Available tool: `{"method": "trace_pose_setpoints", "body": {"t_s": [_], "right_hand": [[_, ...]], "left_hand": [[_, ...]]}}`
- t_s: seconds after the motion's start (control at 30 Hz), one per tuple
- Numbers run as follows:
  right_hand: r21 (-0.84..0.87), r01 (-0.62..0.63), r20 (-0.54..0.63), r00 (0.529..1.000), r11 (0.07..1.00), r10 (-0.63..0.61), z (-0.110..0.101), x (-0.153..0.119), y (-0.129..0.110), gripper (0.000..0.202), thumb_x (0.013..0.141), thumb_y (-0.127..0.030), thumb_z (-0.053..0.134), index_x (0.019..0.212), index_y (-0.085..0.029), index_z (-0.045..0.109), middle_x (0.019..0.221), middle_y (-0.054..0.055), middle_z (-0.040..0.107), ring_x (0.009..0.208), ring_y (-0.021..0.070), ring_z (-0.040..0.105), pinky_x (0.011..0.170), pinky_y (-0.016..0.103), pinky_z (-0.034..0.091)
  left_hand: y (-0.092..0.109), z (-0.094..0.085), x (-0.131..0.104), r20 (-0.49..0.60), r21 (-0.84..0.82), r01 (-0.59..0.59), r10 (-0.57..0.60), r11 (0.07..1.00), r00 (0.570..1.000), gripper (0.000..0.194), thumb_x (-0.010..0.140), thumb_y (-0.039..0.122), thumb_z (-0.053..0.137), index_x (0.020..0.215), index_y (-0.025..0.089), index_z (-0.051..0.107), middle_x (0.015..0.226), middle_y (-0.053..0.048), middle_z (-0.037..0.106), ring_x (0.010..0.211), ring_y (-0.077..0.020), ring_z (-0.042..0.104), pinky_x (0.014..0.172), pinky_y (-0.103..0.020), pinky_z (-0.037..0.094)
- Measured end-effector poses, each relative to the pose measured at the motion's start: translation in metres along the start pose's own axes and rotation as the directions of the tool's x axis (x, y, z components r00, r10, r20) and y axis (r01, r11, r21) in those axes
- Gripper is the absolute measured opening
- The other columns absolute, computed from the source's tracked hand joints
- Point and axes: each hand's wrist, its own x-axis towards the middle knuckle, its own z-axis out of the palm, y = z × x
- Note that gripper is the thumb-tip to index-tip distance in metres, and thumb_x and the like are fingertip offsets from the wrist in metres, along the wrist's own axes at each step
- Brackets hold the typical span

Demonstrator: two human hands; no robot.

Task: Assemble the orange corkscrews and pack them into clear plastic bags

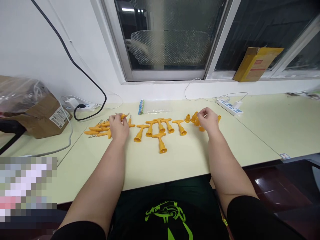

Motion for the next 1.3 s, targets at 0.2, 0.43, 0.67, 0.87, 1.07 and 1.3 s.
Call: {"method": "trace_pose_setpoints", "body": {"t_s": [0.2, 0.43, 0.67, 0.87, 1.07, 1.3], "right_hand": [[-0.273, -0.240, 0.192, 0.935, 0.932, 0.297, -0.018, 0.015, 0.024, 0.017, 0.074, -0.027, 0.073, 0.086, -0.019, 0.065, 0.094, 0.009, 0.070, 0.075, 0.0182, 0.060, 0.073, 0.037, 0.046], [-0.157, -0.023, 0.605, 0.788, 0.987, 0.114, 0.012, -0.004, 0.011, 0.029, 0.060, -0.018, 0.081, 0.084, -0.022, 0.067, 0.086, 0.006, 0.066, 0.076, 0.0234, 0.063, 0.080, 0.044, 0.052], [0.225, 0.133, 0.400, 0.891, 0.965, -0.216, 0.030, -0.020, -0.019, 0.029, 0.072, -0.024, 0.063, 0.099, -0.023, 0.073, 0.106, 0.005, 0.063, 0.094, 0.0215, 0.059, 0.095, 0.042, 0.050], [0.429, 0.145, 0.427, 0.837, 0.892, -0.342, 0.049, -0.039, -0.034, 0.035, 0.072, -0.021, 0.061, 0.105, -0.022, 0.072, 0.102, 0.006, 0.059, 0.093, 0.0212, 0.059, 0.083, 0.035, 0.052], [0.582, 0.175, 0.367, 0.815, 0.794, -0.449, 0.059, -0.050, -0.036, 0.030, 0.084, -0.030, 0.063, 0.113, -0.024, 0.059, 0.112, 0.007, 0.061, 0.107, 0.0220, 0.059, 0.089, 0.033, 0.050], [0.656, 0.120, 0.388, 0.793, 0.745, -0.469, 0.069, -0.058, -0.041, 0.030, 0.086, -0.043, 0.069, 0.107, -0.025, 0.057, 0.117, 0.009, 0.063, 0.114, 0.0224, 0.060, 0.102, 0.037, 0.049]], "left_hand": [[0.019, 0.005, -0.008, 0.005, -0.510, 0.009, -0.008, 0.860, 1.000, 0.017, 0.097, 0.037, 0.052, 0.108, 0.024, 0.050, 0.118, -0.008, 0.062, 0.096, -0.0183, 0.066, 0.092, -0.036, 0.055], [0.041, 0.016, -0.023, 0.388, -0.797, 0.379, -0.082, 0.470, 0.918, 0.038, 0.070, 0.029, 0.075, 0.090, 0.023, 0.044, 0.090, 0.002, 0.060, 0.056, -0.0066, 0.055, 0.057, -0.022, 0.044], [0.061, 0.009, -0.044, 0.444, -0.752, 0.342, 0.050, 0.564, 0.895, 0.046, 0.067, 0.030, 0.083, 0.091, 0.022, 0.045, 0.095, -0.001, 0.066, 0.061, -0.0066, 0.054, 0.055, -0.019, 0.044], [0.070, 0.006, -0.051, 0.486, -0.743, 0.332, 0.127, 0.581, 0.865, 0.047, 0.067, 0.032, 0.084, 0.090, 0.021, 0.046, 0.092, -0.001, 0.065, 0.066, -0.0095, 0.056, 0.055, -0.021, 0.045], [0.068, 0.012, -0.054, 0.519, -0.721, 0.332, 0.158, 0.608, 0.840, 0.044, 0.069, 0.033, 0.083, 0.090, 0.022, 0.045, 0.097, -0.004, 0.068, 0.069, -0.0113, 0.059, 0.056, -0.022, 0.045], [0.076, 0.011, -0.063, 0.571, -0.704, 0.323, 0.234, 0.633, 0.787, 0.043, 0.073, 0.035, 0.082, 0.090, 0.022, 0.045, 0.099, -0.003, 0.069, 0.063, -0.0095, 0.058, 0.056, -0.023, 0.048]]}}
